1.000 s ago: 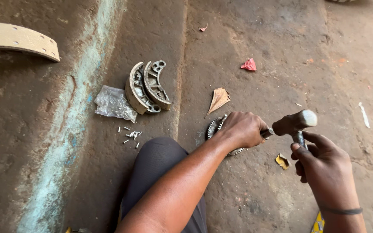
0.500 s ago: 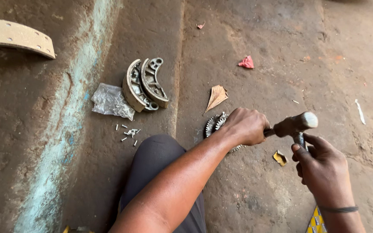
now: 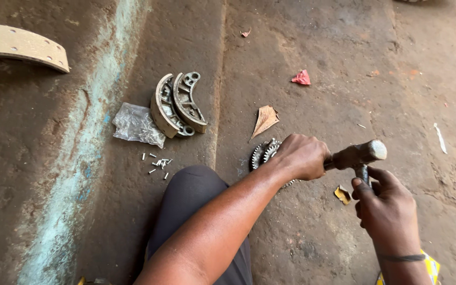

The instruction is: The person sits on the floor and assembles mechanical parts, including brake shoes and a gear. They use a hammer and a metal punch to drive pins into the brake shoe assembly, repeatedly striking the punch to secure the components.

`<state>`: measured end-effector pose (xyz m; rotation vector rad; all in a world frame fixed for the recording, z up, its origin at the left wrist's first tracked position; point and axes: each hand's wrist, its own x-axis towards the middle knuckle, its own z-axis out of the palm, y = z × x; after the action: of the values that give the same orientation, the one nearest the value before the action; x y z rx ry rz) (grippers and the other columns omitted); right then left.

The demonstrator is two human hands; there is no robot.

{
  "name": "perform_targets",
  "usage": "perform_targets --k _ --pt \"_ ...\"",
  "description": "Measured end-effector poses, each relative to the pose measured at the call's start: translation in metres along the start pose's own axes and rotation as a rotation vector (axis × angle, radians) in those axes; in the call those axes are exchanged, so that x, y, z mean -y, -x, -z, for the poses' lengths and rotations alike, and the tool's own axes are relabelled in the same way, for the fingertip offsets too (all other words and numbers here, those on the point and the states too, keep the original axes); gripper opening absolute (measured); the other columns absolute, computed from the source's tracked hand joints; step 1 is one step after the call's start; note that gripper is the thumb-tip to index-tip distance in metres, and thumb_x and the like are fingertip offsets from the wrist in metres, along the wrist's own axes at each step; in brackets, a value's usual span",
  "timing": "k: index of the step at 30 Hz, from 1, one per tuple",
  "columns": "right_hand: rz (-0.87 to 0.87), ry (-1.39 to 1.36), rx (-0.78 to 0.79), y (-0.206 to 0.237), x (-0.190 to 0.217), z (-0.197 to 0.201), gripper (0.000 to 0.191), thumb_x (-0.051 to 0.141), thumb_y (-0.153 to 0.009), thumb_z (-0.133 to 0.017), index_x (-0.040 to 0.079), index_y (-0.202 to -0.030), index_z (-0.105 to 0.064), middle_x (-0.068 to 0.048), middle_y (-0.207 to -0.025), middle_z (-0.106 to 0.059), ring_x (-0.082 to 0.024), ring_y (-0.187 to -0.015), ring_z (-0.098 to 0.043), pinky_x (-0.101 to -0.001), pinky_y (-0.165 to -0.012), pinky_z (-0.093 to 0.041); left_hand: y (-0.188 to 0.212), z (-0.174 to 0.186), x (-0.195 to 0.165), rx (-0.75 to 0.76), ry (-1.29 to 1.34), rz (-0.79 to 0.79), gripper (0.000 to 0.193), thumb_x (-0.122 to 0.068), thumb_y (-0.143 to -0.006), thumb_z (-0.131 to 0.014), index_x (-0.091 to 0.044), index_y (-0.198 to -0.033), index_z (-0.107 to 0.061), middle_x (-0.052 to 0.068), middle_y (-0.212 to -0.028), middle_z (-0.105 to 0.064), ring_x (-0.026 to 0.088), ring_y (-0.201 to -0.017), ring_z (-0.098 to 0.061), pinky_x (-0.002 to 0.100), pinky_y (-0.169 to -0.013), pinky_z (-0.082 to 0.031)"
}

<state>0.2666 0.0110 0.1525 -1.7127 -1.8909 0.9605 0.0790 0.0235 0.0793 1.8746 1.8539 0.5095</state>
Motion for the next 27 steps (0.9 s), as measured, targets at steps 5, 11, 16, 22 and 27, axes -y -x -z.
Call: perform_targets --k 5,11,16,22,27 --pt "0.022 0.017 -0.021 0.002 0.0 0.0 0.04 0.02 -0.094 -0.071 0.002 -0.129 -0.067 -0.011 -0.076 -0.069 -0.014 -0.053 -0.056 -0.0318 -0.043 -0.045 0.001 0.002 0.001 -0.015 0.015 -0.009 0.025 -0.021 -0.083 -0.072 -0.034 -0.102 -0.08 -0.001 -0.082 -0.077 0.017 -0.073 -0.074 0.036 -0.072 -0.058" --pt "0.02 0.055 -0.008 0.0 0.0 0.004 0.039 0.019 -0.094 -0.072 0.002 -0.128 -0.066 -0.011 -0.08 -0.071 -0.015 -0.055 -0.058 -0.0318 -0.043 -0.046 0.002 0.003 -0.003 0.007 -0.005 -0.008 0.023 -0.02 -0.084 -0.07 -0.033 -0.101 -0.08 -0.001 -0.08 -0.077 0.017 -0.073 -0.074 0.036 -0.072 -0.058" --pt "0.106 -0.024 -0.057 0.015 0.015 0.025 0.041 0.017 -0.097 -0.069 0.004 -0.136 -0.067 -0.011 -0.091 -0.073 -0.015 -0.065 -0.062 -0.0327 -0.05 -0.049 0.002 0.004 0.0 0.018 0.021 0.003 0.02 -0.019 -0.087 -0.065 -0.031 -0.094 -0.081 0.0 -0.081 -0.078 0.017 -0.074 -0.075 0.039 -0.07 -0.057" --pt "0.66 -0.268 -0.478 0.011 0.015 0.046 0.037 0.015 -0.096 -0.07 0.002 -0.13 -0.066 -0.011 -0.087 -0.073 -0.015 -0.065 -0.064 -0.0305 -0.053 -0.05 -0.001 0.001 0.001 -0.067 0.069 -0.024 0.014 -0.025 -0.081 -0.069 -0.027 -0.088 -0.081 0.007 -0.085 -0.077 0.027 -0.081 -0.075 0.042 -0.074 -0.057" --pt "0.626 -0.093 -0.357 0.005 -0.014 0.026 0.033 0.014 -0.095 -0.071 0.001 -0.124 -0.065 -0.01 -0.084 -0.072 -0.016 -0.065 -0.065 -0.0288 -0.056 -0.051 -0.001 -0.001 0.002 -0.068 0.031 -0.035 0.018 -0.021 -0.081 -0.066 -0.027 -0.087 -0.081 0.007 -0.087 -0.078 0.028 -0.083 -0.076 0.044 -0.074 -0.058"
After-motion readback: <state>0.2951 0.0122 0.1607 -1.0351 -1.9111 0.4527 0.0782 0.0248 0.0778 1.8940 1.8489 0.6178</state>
